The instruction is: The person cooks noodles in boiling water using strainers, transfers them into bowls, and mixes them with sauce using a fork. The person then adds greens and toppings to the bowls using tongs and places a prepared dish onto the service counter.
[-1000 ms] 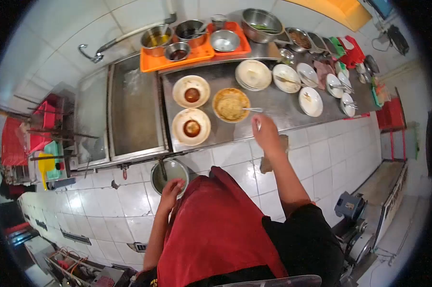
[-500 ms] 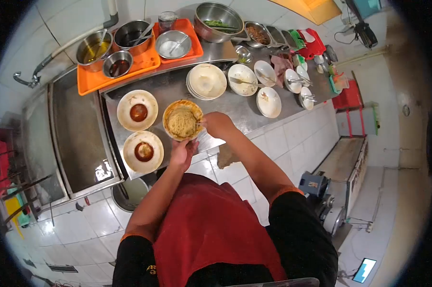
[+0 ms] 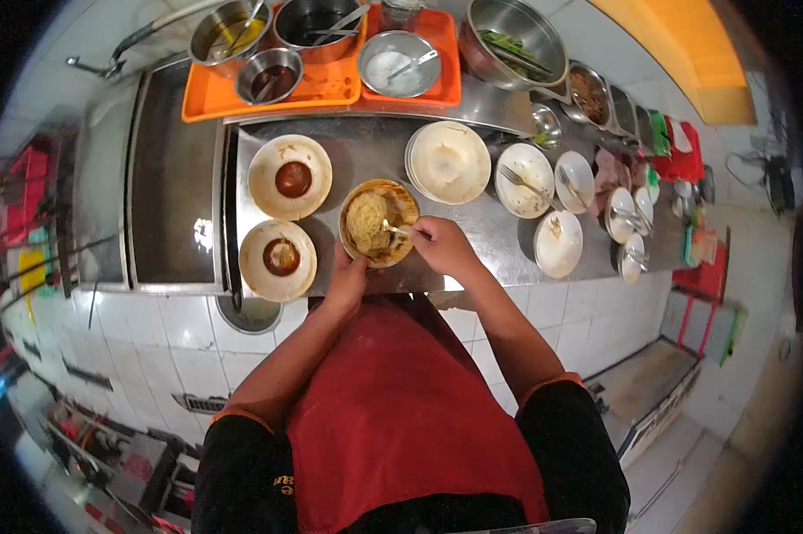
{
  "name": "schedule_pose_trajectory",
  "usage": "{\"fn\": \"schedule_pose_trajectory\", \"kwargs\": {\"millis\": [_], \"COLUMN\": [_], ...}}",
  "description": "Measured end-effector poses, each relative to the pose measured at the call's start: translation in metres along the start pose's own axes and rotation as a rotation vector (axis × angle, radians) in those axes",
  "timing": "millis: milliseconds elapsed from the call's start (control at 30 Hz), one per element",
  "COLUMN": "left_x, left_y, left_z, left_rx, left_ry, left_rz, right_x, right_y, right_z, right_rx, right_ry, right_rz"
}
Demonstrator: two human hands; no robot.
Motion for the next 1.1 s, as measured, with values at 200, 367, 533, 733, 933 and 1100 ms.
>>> {"fn": "schedule_pose_trajectory", "kwargs": {"millis": [200, 367, 533, 733, 933, 1100], "left_x": [0.02, 0.007, -0.034, -0.092, -0.078, -0.093], "left_y": [0.0, -0.026, -0.047, -0.062, -0.028, -0.004], "left_z": [0.019, 0.018, -0.006, -0.034, -0.003, -0.009], "left_rx": [-0.111, -0.247, -0.488, -0.53, -0.39, -0.275], "left_ry": [0.046, 0.235, 0.151, 0.1, -0.06, -0.021], "left_rz": [-0.004, -0.059, -0.075, 0.009, 0.021, 0.104], "right_x": [0.058, 0.094, 0.148, 0.119, 0.173, 0.197], "right_y": [-0.035, -0.096, -0.124, -0.097, -0.145, -0.174], "right_z": [0.033, 0.065, 0.072, 0.032, 0.058, 0.063], "right_rx": [0.194, 0.518, 0.408, 0.367, 0.325, 0.435], "right_ry": [-0.235, -0.566, -0.63, -0.293, -0.265, -0.573], "right_rz": [-0.019, -0.066, -0.216, -0.001, -0.166, -0.54]}}
Point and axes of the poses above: each hand's wrist, its own y-axis towards the middle knuckle, its own x-axis out of the back of the hand, z = x × y, the point moved 8 cm from there along y, towards the middle knuckle, and after that the axes turned 11 degrees about -x, right-handed, at the moved point
